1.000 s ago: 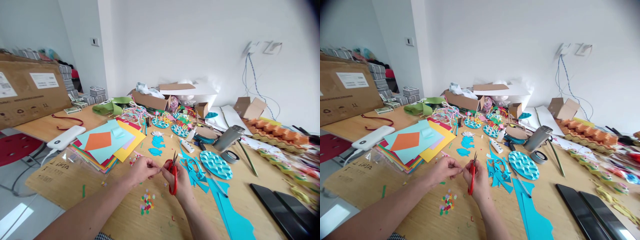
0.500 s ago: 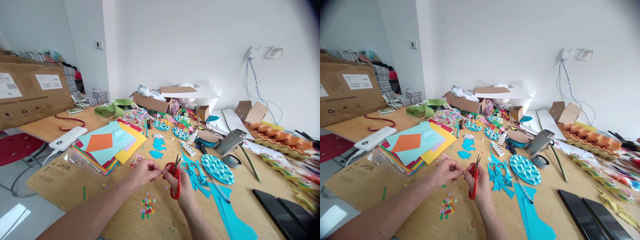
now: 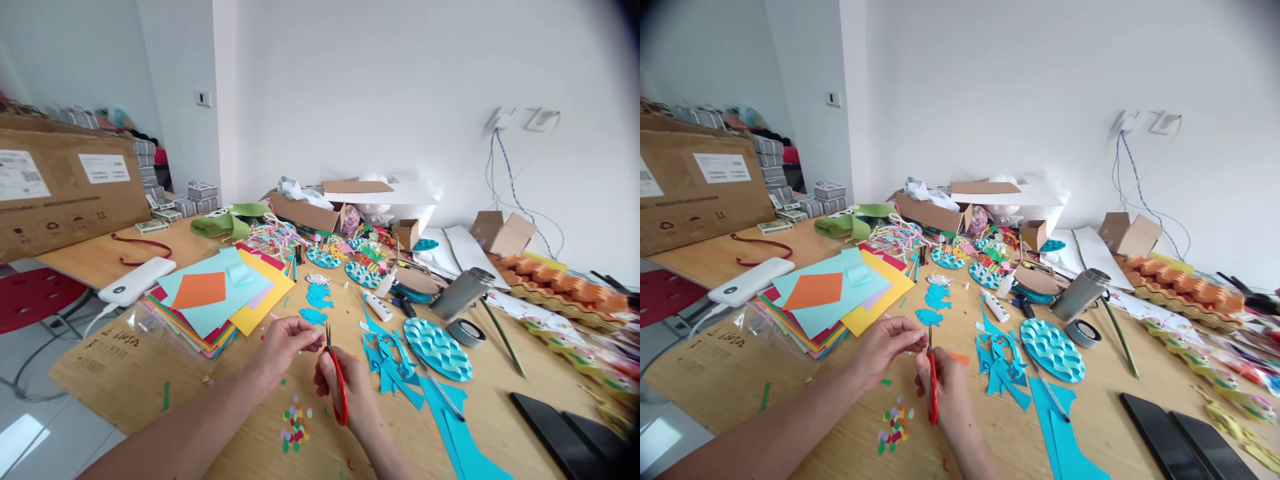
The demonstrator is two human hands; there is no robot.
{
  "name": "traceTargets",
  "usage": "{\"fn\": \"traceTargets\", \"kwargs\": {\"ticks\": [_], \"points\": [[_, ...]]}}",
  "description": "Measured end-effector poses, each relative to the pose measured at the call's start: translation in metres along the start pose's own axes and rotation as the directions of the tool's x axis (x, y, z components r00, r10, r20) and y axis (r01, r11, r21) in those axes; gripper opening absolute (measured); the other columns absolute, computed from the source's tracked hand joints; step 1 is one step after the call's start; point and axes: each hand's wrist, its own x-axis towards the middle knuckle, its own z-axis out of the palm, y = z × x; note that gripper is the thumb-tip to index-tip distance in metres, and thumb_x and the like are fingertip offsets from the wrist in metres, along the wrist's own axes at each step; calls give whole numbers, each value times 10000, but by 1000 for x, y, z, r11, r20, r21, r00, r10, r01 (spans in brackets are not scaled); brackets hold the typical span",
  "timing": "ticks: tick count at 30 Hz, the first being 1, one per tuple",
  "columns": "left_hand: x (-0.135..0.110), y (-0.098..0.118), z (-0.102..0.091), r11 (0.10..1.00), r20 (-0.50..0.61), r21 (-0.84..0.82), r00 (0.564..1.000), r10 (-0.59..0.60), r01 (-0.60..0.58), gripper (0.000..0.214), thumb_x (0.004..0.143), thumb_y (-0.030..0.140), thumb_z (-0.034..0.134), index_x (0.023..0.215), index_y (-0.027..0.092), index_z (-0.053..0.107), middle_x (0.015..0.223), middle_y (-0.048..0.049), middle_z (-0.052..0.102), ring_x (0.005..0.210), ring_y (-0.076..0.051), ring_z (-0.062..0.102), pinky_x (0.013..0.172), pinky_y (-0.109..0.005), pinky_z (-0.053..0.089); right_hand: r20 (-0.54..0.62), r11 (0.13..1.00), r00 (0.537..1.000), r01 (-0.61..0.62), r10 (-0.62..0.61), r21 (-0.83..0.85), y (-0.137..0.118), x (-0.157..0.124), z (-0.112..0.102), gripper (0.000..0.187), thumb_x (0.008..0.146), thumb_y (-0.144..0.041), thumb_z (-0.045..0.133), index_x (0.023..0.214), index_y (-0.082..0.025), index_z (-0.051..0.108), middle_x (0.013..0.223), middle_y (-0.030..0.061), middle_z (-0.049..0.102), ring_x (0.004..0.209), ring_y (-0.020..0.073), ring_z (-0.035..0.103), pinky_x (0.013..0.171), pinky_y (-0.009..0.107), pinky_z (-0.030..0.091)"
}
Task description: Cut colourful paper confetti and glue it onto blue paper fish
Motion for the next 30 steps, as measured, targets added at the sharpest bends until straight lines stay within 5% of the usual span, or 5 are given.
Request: {"fn": "traceTargets", "kwargs": {"ticks": [30], "points": [[-4, 1, 3, 1000, -28, 22, 1000, -9, 10, 203, 628, 309, 762, 617, 133, 662, 628, -27, 667, 634, -140, 593, 661, -261, 480, 37, 997, 996, -75, 75, -6, 11, -1, 3, 506, 757, -660, 600, 627, -192, 459, 469, -38, 507, 382, 92, 482, 379, 190, 332]]}}
